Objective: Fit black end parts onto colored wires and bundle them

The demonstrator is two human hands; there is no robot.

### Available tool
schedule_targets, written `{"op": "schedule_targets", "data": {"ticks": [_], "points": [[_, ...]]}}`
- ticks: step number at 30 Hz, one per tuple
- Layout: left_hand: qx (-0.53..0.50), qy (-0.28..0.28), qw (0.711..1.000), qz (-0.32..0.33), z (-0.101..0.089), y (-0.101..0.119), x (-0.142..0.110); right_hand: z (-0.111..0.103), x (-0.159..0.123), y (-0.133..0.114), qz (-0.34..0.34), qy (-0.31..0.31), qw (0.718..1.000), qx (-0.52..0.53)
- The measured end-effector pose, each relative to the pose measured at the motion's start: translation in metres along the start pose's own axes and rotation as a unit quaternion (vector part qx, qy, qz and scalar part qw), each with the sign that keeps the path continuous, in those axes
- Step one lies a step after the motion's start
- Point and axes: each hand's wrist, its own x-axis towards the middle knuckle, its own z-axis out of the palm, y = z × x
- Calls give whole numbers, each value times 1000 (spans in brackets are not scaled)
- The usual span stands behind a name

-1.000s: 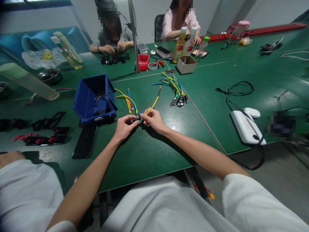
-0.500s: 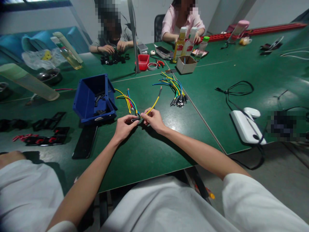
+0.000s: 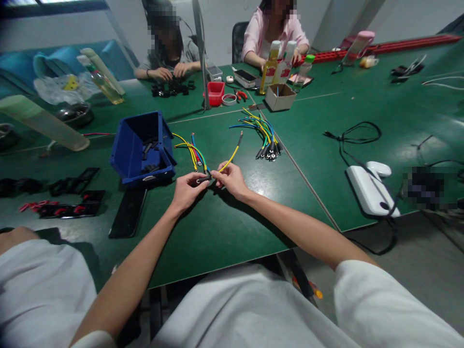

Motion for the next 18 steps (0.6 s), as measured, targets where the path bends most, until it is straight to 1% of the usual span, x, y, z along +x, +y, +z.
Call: {"op": "schedule_targets", "data": {"ticks": [18], "points": [[0,-2,1000,2,0,-2,1,2,0,-3,10,5,1000,5]]}}
